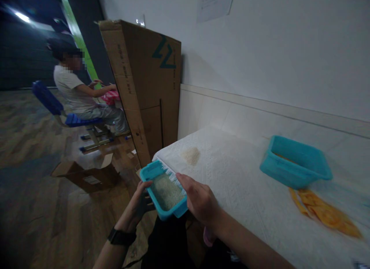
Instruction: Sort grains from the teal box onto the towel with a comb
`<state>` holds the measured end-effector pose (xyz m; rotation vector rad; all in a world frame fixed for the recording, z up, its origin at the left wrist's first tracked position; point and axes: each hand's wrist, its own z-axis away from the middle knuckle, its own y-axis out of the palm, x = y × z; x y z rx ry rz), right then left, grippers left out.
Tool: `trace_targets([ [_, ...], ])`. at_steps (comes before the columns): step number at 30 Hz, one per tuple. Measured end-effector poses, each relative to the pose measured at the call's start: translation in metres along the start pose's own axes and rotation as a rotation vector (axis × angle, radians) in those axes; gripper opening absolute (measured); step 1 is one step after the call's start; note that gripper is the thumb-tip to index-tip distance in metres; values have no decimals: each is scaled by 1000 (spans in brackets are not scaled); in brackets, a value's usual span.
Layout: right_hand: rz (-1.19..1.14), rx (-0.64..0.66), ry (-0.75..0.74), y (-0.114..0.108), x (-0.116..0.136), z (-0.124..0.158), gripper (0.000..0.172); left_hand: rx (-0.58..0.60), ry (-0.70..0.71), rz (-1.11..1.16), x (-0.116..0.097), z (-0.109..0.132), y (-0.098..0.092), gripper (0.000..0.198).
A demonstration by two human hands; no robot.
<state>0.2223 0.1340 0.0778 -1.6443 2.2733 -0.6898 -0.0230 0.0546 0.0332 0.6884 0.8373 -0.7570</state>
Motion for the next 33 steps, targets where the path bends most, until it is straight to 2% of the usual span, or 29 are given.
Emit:
trace_targets([
  [3, 66, -59, 39, -9, -7, -1, 73, -5, -4, -3, 1, 1, 1, 66],
  [8, 232, -182, 175, -25, -58, -16, 40, -16, -5, -2, 2, 3, 5, 61],
  [10, 231, -181, 228, -22, -75, -21, 35, -20, 2, 0, 2, 3, 7, 59],
  [13, 177, -168, 273, -8, -86, -26, 35, -25, 12, 0, 1, 2, 7, 57],
  [16, 129, -143, 286, 10, -86, -28, 37, -32, 11, -7, -1, 1, 6, 58],
  [19, 107, -133, 300, 17, -81, -26, 40, -36, -1, -15, -3, 1, 5, 62],
  [24, 105, -87, 341, 11, -67, -16, 37, -36, -13, -17, -3, 2, 7, 62],
  [28, 120, -76, 310, 5, -56, -9, 37, -37, -17, -13, -2, 2, 8, 60],
  [33, 136, -113, 247, 9, -62, -14, 44, -43, -15, -6, -1, 0, 8, 65],
])
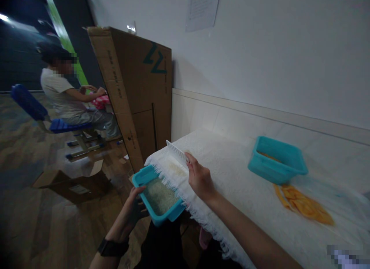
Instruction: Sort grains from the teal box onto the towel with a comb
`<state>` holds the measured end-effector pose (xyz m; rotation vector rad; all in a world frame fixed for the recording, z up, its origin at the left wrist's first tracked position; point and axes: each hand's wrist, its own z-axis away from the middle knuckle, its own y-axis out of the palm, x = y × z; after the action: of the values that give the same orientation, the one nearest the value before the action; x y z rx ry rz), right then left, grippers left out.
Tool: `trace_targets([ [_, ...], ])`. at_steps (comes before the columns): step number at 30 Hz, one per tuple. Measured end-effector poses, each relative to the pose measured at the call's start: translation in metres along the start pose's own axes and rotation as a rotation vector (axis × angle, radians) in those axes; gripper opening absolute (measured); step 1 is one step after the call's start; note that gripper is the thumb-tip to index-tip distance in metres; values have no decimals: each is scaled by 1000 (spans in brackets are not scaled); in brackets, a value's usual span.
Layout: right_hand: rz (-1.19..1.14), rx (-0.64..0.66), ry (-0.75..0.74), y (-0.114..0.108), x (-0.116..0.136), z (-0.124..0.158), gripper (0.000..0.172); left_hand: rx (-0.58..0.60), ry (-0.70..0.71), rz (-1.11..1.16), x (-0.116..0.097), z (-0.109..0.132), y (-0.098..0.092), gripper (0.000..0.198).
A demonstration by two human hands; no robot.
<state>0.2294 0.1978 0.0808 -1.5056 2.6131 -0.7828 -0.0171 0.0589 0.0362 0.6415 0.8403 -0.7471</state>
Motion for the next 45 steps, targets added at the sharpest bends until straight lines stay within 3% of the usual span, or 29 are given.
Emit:
trace_targets([
  [8, -53, 44, -142, 5, 7, 9, 57, 6, 14, 12, 1, -1, -1, 62],
  [14, -150, 87, -226, -7, 24, 14, 72, 0, 18, 19, 2, 0, 3, 62],
  [19, -239, 147, -286, -19, 46, 14, 76, 3, 23, 22, 5, -2, 3, 68],
  [24, -259, 128, -296, -24, 63, 19, 80, 5, 14, 8, 6, -5, 0, 69],
  [27, -176, 56, -248, -26, 50, 13, 70, 1, 10, 7, 6, -5, 0, 72],
  [30, -38, -37, -100, -26, 21, -2, 49, 2, 14, 8, 6, -5, 0, 71],
  [32, 17, -36, 24, -24, 1, -13, 38, 2, 18, 8, 6, -5, 0, 69],
  [35, 56, 9, 157, -14, -18, -21, 36, 3, 18, 12, 7, -6, -1, 71],
  [41, 35, 19, 80, 11, -25, -17, 42, 10, 6, 16, 8, -10, -3, 73],
  [45, 23, 46, 22, 13, -22, -12, 44, 12, 6, 19, 7, -10, -3, 75],
])
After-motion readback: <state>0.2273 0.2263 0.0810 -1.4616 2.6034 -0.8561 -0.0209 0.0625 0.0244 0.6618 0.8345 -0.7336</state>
